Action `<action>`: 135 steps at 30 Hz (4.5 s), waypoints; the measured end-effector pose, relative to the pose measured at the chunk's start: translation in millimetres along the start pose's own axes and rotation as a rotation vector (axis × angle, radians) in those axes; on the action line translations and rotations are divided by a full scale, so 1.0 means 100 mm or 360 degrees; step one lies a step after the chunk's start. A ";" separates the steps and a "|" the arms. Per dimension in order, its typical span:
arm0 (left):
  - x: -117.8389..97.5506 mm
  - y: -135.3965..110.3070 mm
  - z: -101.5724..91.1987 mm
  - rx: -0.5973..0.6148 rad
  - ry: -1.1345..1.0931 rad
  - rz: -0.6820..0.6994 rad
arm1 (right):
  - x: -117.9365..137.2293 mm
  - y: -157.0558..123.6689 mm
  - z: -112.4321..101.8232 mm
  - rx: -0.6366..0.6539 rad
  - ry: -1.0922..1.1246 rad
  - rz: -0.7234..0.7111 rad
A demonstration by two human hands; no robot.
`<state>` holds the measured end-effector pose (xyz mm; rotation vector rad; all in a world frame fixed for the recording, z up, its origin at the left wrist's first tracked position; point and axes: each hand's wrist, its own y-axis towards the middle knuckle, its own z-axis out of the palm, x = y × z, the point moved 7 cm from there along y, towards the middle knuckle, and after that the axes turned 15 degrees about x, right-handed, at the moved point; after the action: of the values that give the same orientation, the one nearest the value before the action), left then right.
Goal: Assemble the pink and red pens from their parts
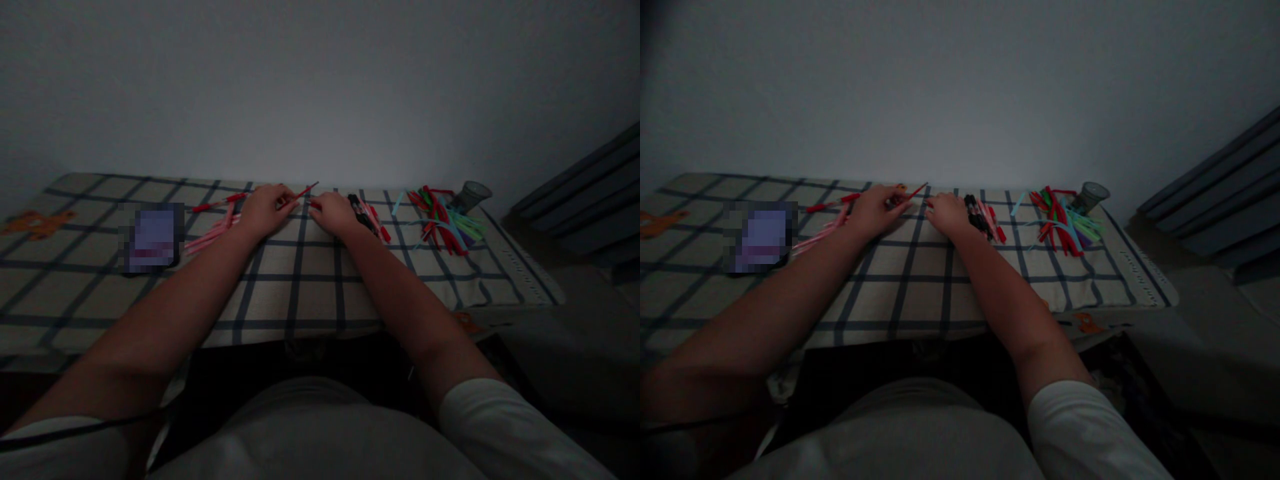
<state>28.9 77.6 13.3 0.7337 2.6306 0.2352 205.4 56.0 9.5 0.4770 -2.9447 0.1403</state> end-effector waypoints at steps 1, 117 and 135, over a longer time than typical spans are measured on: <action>0.00 0.00 0.00 0.0005 0.0008 -0.0008 | 0.00 0.00 0.01 0.0021 -0.0042 0.0008; 0.00 -0.01 0.00 0.0031 0.0012 -0.0088 | -0.53 0.28 -0.02 -0.0859 0.2701 -0.0300; 0.00 -0.01 0.00 0.0027 0.0021 -0.0089 | -0.53 0.32 0.00 -0.0841 0.2662 -0.0345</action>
<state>28.1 76.7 12.4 0.6649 2.6647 0.2025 244.8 102.4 -1.8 0.3034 -1.2023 -0.1889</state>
